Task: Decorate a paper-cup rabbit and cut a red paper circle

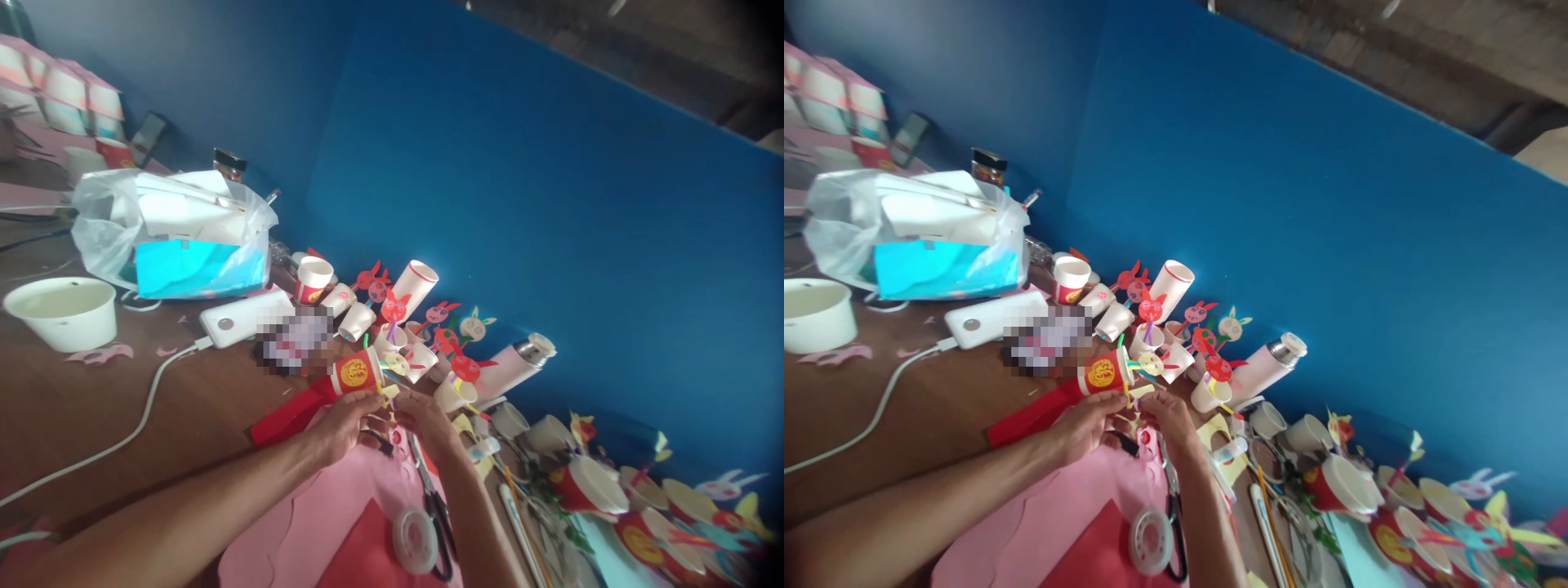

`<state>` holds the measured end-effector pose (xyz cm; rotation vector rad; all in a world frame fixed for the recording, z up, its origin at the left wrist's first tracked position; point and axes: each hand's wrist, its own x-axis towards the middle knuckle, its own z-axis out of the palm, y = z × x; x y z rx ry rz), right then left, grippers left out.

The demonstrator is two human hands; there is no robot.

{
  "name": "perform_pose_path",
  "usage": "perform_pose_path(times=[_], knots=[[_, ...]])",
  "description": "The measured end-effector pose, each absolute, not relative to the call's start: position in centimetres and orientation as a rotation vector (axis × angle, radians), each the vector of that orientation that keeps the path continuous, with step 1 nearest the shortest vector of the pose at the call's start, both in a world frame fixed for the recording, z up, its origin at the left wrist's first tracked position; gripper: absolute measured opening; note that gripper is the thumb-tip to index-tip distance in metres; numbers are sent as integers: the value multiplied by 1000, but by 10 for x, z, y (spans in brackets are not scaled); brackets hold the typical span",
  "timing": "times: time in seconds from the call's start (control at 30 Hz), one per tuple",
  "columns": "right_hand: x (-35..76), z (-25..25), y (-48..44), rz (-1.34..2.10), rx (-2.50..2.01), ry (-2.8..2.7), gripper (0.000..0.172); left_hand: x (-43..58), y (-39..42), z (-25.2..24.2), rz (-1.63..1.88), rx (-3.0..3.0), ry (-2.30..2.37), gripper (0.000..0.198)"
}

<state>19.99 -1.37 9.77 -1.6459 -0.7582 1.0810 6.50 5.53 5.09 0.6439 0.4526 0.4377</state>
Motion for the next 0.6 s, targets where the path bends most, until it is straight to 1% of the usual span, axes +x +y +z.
perform_pose_path(times=[0.17,0.3,0.43,0.6], knots=[[199,99,-12,1091,-1649,-755,17,65,55,52,452,659,457,36],[198,98,-11,1090,-1664,-756,18,65,53,55,471,676,465,38],[197,97,-11,1093,-1662,-773,17,66,53,52,493,687,481,36],[197,98,-12,1102,-1644,-786,17,67,55,47,506,675,467,29]])
